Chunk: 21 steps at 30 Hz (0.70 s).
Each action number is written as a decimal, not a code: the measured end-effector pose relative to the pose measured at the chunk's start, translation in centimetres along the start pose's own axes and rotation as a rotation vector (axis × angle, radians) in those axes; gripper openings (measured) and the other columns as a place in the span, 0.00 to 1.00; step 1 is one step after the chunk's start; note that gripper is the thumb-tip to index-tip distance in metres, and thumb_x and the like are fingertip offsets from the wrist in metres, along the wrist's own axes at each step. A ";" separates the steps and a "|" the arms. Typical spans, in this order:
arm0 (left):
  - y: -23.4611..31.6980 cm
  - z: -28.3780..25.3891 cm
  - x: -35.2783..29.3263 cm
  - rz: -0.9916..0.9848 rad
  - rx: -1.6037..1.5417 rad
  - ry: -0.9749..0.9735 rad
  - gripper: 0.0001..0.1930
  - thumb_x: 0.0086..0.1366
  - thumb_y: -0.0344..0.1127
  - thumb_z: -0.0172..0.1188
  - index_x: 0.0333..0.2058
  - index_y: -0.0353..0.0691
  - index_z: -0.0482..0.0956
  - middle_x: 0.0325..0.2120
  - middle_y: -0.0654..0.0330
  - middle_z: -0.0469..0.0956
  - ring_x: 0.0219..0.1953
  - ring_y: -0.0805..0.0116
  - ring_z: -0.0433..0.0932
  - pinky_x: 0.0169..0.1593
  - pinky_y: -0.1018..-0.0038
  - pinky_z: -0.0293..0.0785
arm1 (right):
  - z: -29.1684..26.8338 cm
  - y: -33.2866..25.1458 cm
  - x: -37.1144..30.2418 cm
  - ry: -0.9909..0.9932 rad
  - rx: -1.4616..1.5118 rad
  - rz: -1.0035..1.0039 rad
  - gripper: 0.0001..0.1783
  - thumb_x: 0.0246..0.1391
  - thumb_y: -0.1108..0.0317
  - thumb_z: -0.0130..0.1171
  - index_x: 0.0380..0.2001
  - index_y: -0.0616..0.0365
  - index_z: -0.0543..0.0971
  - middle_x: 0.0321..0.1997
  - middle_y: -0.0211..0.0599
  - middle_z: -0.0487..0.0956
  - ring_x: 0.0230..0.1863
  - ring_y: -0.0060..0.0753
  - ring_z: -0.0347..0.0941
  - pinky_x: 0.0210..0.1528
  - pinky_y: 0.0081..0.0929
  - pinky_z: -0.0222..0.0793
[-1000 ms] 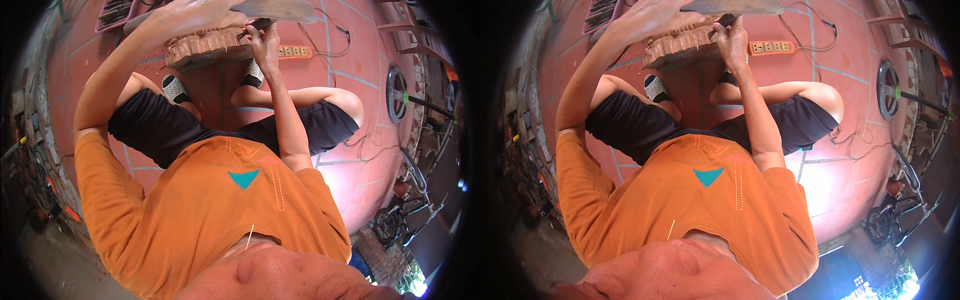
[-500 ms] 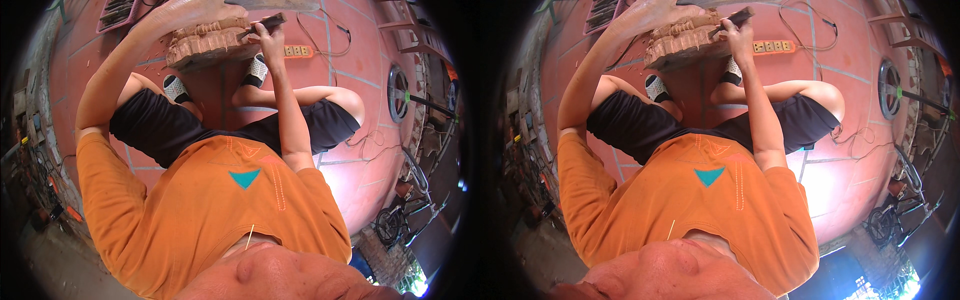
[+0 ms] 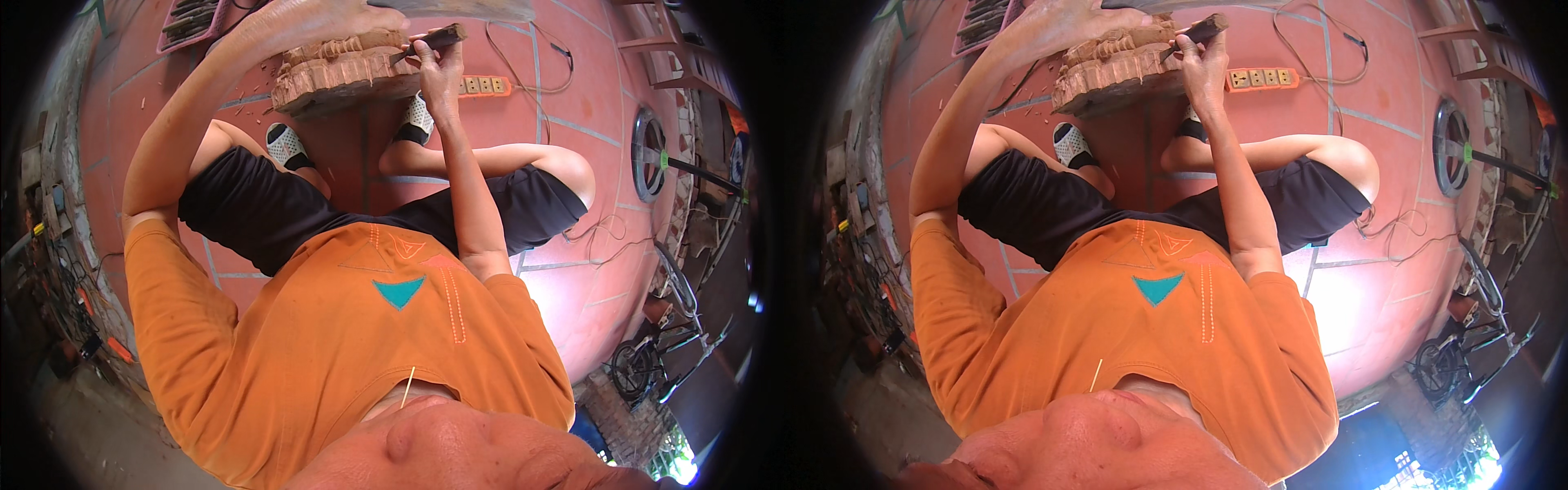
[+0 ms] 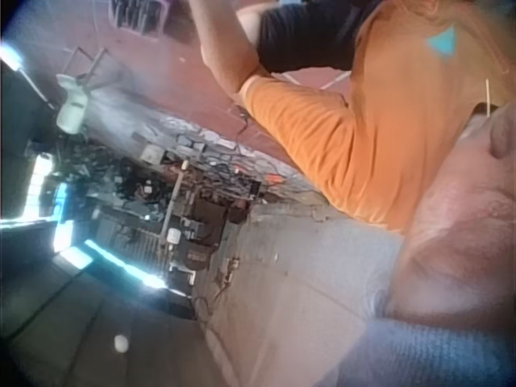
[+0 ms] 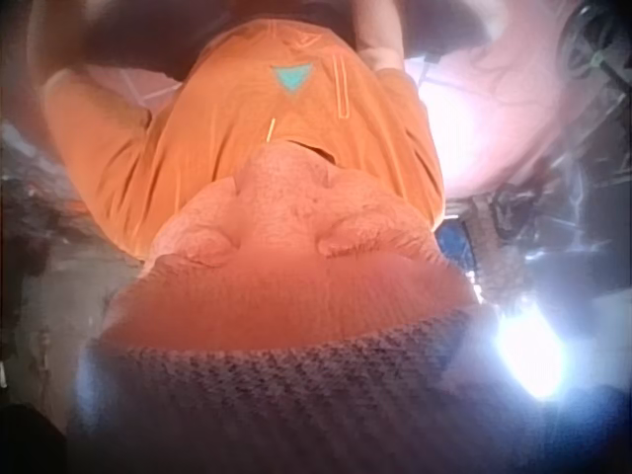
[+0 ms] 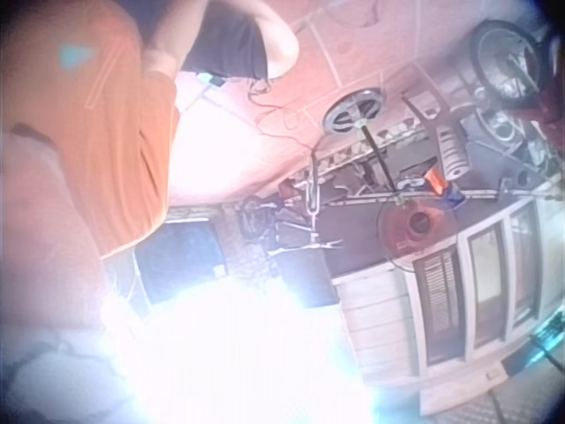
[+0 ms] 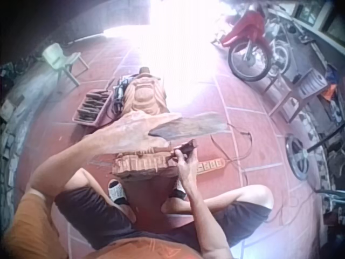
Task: The person sits on the floor and carves a wooden block using a chisel and mallet. They repeatedly strike the chisel to remove wood chips and shape the piece.
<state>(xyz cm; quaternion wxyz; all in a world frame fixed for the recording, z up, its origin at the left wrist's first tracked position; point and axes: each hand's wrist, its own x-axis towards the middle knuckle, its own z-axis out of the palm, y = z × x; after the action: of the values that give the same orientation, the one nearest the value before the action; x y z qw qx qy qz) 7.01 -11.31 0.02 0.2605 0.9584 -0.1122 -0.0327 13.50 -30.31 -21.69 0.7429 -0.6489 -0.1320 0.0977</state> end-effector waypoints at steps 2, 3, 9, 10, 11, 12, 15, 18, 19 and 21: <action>-0.1 0.5 -0.4 0.113 -0.031 0.091 0.36 0.65 0.44 0.64 0.69 0.40 0.67 0.49 0.35 0.80 0.51 0.41 0.82 0.57 0.56 0.76 | 0.4 -0.2 -0.1 -0.018 -0.076 -0.041 0.14 0.68 0.78 0.56 0.53 0.58 0.68 0.47 0.40 0.82 0.46 0.36 0.84 0.43 0.29 0.84; 0.0 0.7 -0.4 0.091 -0.033 0.069 0.36 0.65 0.44 0.64 0.69 0.40 0.66 0.49 0.35 0.80 0.51 0.42 0.82 0.57 0.56 0.75 | 0.5 -0.2 -0.1 -0.015 -0.100 -0.062 0.13 0.66 0.77 0.59 0.51 0.59 0.69 0.43 0.40 0.83 0.43 0.35 0.84 0.40 0.29 0.82; -3.4 3.3 0.0 0.183 0.164 0.047 0.36 0.65 0.43 0.62 0.70 0.41 0.65 0.50 0.37 0.80 0.49 0.42 0.83 0.55 0.55 0.77 | 0.8 0.5 0.7 -0.008 -0.297 -0.123 0.16 0.60 0.74 0.67 0.46 0.59 0.71 0.32 0.43 0.86 0.31 0.37 0.84 0.34 0.35 0.76; -2.9 3.0 0.0 0.154 0.139 0.035 0.36 0.65 0.43 0.62 0.70 0.41 0.65 0.50 0.37 0.80 0.49 0.42 0.83 0.55 0.55 0.77 | 0.7 0.6 0.7 -0.005 -0.298 -0.148 0.16 0.60 0.74 0.67 0.46 0.59 0.70 0.32 0.43 0.86 0.31 0.38 0.84 0.34 0.35 0.76; -2.5 2.6 0.0 0.125 0.115 0.023 0.36 0.65 0.43 0.62 0.70 0.41 0.65 0.50 0.37 0.80 0.49 0.42 0.83 0.55 0.56 0.77 | 0.6 0.7 0.6 -0.003 -0.300 -0.173 0.16 0.60 0.74 0.66 0.46 0.59 0.70 0.32 0.43 0.86 0.31 0.39 0.84 0.34 0.36 0.76; -1.9 2.1 0.0 0.095 0.091 0.011 0.36 0.65 0.43 0.62 0.70 0.41 0.65 0.50 0.37 0.80 0.49 0.42 0.83 0.54 0.56 0.77 | 0.5 0.8 0.6 -0.001 -0.301 -0.199 0.17 0.60 0.74 0.66 0.47 0.59 0.69 0.32 0.43 0.86 0.31 0.40 0.84 0.34 0.36 0.76; 0.3 1.1 0.1 0.044 -0.046 0.083 0.36 0.65 0.43 0.62 0.70 0.41 0.65 0.48 0.37 0.81 0.48 0.42 0.83 0.55 0.57 0.77 | 0.3 0.8 0.7 -0.003 -0.365 -0.195 0.18 0.60 0.75 0.65 0.48 0.58 0.68 0.33 0.44 0.86 0.32 0.43 0.84 0.35 0.37 0.76; -0.8 2.0 0.3 0.109 -0.173 0.135 0.36 0.65 0.44 0.63 0.70 0.41 0.65 0.46 0.37 0.82 0.47 0.41 0.83 0.54 0.57 0.78 | 0.4 0.3 0.5 -0.018 -0.396 -0.141 0.16 0.62 0.76 0.63 0.48 0.60 0.68 0.36 0.42 0.86 0.34 0.39 0.85 0.36 0.36 0.77; -2.0 2.6 0.2 0.157 -0.084 0.130 0.36 0.65 0.43 0.63 0.70 0.41 0.65 0.45 0.37 0.82 0.47 0.41 0.83 0.54 0.57 0.78 | 0.7 0.1 0.4 -0.022 -0.331 -0.141 0.15 0.63 0.77 0.62 0.48 0.60 0.68 0.37 0.42 0.86 0.35 0.38 0.85 0.35 0.35 0.77; -4.4 3.7 0.1 0.257 0.090 0.117 0.36 0.65 0.43 0.63 0.69 0.41 0.66 0.44 0.37 0.82 0.46 0.40 0.83 0.54 0.56 0.78 | 1.2 -0.1 0.2 -0.025 -0.205 -0.140 0.13 0.65 0.77 0.60 0.48 0.59 0.69 0.39 0.40 0.85 0.36 0.36 0.85 0.35 0.32 0.78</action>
<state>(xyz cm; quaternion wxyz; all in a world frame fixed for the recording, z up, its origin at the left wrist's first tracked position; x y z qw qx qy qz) 7.51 -9.42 -5.43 0.2254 0.9471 -0.2199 0.0618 13.31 -29.15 -21.39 0.6760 -0.7094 -0.1954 0.0396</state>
